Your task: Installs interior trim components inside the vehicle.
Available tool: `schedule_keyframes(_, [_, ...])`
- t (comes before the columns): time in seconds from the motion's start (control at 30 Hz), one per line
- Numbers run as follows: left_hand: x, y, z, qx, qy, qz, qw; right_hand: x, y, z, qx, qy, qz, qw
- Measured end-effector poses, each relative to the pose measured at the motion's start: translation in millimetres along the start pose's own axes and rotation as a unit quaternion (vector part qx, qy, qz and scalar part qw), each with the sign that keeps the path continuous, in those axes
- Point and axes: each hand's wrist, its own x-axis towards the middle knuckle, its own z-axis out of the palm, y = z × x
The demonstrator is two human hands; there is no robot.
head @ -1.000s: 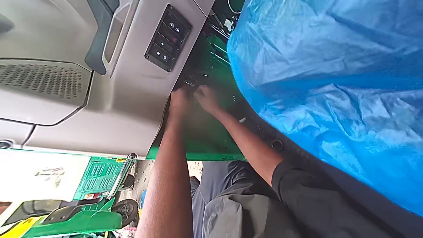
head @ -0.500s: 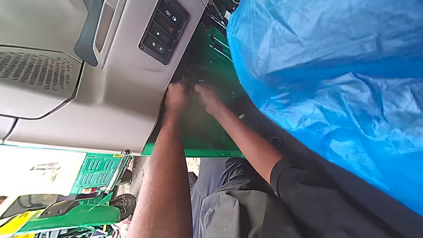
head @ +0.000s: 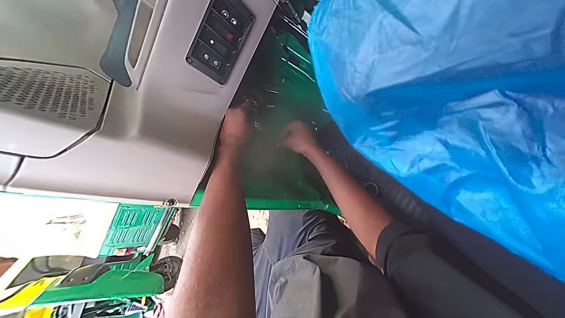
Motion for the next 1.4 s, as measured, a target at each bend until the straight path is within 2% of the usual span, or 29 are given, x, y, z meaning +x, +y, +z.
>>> schedule_keyframes(0.07, [-2.3,1.9,-0.9,-0.009,0.006,0.013,1.0,-0.4,-0.8,-2.5,-0.011,0.003,-0.013,1.0])
schedule_keyframes(0.3, [-5.2,0.8,-2.0,-0.022,0.01,0.013,1.0,11.1,-18.9,16.5,0.183,0.036,-0.126,0.974])
schedule_keyframes(0.53, [-5.3,1.1,-1.5,-0.027,0.014,0.021,0.999,19.4,-35.0,31.7,0.229,0.085,-0.133,0.961])
schedule_keyframes(0.77, [-10.2,-1.5,-2.1,-0.082,0.056,0.119,0.988,25.3,-31.7,30.7,0.238,0.11,-0.141,0.955])
schedule_keyframes(0.93, [-9.6,-0.2,-2.5,-0.06,0.042,0.095,0.993,26.5,-32.0,31.4,0.244,0.099,-0.136,0.955])
schedule_keyframes(1.17, [-8.2,3.7,1.7,0.005,-0.011,0.012,1.0,29.6,-35.8,36.1,0.251,0.088,-0.146,0.953])
schedule_keyframes(1.4, [-8.6,0.5,-0.7,0.006,-0.026,0.017,0.999,22.5,-29.2,35.5,0.3,0.059,-0.093,0.947])
